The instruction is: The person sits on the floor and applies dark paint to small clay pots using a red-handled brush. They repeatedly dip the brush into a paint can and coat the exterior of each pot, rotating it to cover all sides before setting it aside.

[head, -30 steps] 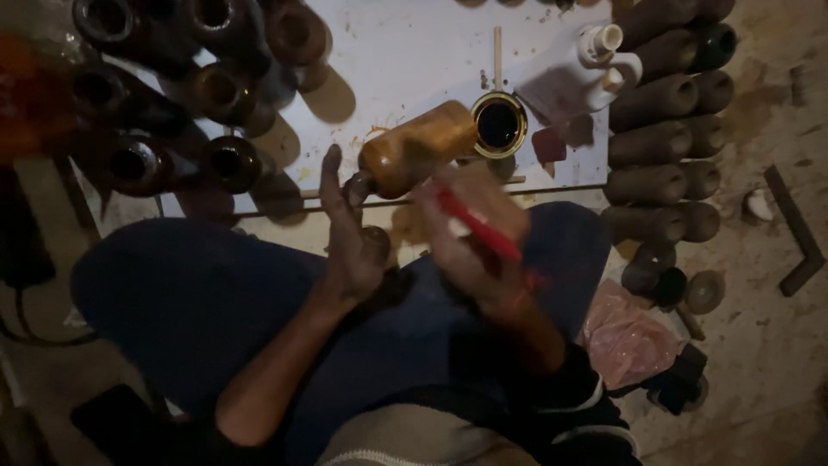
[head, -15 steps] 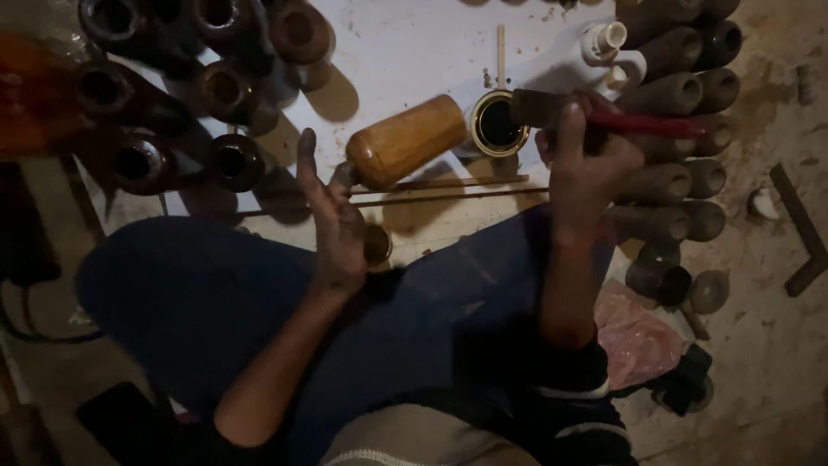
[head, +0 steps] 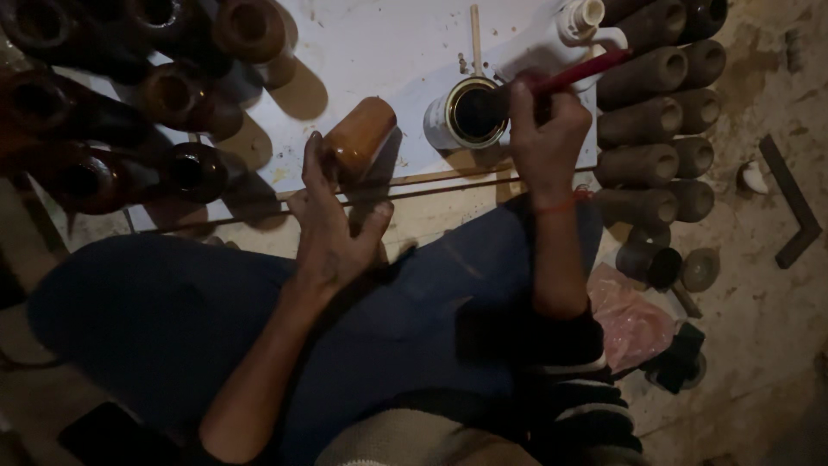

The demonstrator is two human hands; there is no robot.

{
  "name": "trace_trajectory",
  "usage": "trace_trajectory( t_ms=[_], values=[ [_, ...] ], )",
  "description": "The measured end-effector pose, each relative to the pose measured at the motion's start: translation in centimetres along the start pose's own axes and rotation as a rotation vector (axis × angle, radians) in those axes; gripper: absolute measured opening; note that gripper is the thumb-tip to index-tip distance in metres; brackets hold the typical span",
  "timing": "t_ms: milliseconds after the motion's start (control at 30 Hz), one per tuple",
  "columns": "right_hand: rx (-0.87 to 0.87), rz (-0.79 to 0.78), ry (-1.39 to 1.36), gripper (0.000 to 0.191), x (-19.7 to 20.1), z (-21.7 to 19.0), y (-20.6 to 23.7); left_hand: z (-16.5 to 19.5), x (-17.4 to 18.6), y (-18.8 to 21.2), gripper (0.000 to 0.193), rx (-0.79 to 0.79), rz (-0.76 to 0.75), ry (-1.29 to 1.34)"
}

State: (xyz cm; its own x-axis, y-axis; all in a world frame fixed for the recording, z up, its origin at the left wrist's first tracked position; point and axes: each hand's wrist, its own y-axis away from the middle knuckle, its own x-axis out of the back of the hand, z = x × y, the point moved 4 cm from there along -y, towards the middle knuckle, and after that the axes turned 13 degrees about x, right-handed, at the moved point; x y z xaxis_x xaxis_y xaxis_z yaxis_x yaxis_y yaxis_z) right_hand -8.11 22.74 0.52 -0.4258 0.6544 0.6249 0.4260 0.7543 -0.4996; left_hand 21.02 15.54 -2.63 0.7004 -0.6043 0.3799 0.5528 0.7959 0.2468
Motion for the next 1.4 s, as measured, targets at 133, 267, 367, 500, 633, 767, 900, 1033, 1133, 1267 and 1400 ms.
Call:
trace_trajectory(
  t_ms=[133,267,367,500,633,767,900,1033,1133,1267,1400],
  values=[
    [0.066,-0.015,0.014,0.021,-0.3,-0.2,0.4,-0.1,-0.1,-0.1,0.115,0.090,-0.006,-0.112],
    [-0.076,0.041,-0.108,0.023,0.0,1.3,1.0,0.0,0.0,-0.6,0.110,0.102,0.005,-0.184],
    [-0.236,0.127,-0.216,0.024,0.4,3.2,1.5,-0.4,0.2,-0.9,0.105,0.161,-0.005,-0.138],
    [-0.292,0.175,-0.312,0.029,1.0,5.3,2.0,-0.1,0.4,-0.7,0.090,0.070,0.064,-0.277],
    [-0.430,0.308,-0.611,0.026,1.4,6.7,2.6,0.1,0.2,-0.3,0.093,-0.035,0.038,-0.261],
    [-0.404,0.308,-0.675,0.027,1.3,5.5,2.3,-0.8,-0.2,-0.4,0.117,0.172,-0.040,-0.503],
    [-0.327,0.155,-0.831,0.024,-0.2,1.8,1.5,0.0,-0.2,0.3,0.106,0.090,-0.090,-0.445],
    [-0.291,-0.022,-0.787,0.022,-2.1,-1.9,0.6,-0.2,0.3,1.6,0.094,0.140,-0.159,-0.462],
    [-0.246,-0.203,-0.723,0.023,-4.5,-4.0,-0.1,-0.4,0.6,3.7,0.085,-0.056,-0.085,-0.523],
    [-0.237,-0.400,-0.668,0.022,-8.3,-5.7,-0.6,-2.4,0.7,4.6,0.069,-0.114,-0.106,-0.532],
    [-0.411,-0.508,-0.794,0.022,-10.8,-5.8,-0.9,-3.2,0.9,4.6,0.063,-0.190,-0.070,-0.488]
  ],
)
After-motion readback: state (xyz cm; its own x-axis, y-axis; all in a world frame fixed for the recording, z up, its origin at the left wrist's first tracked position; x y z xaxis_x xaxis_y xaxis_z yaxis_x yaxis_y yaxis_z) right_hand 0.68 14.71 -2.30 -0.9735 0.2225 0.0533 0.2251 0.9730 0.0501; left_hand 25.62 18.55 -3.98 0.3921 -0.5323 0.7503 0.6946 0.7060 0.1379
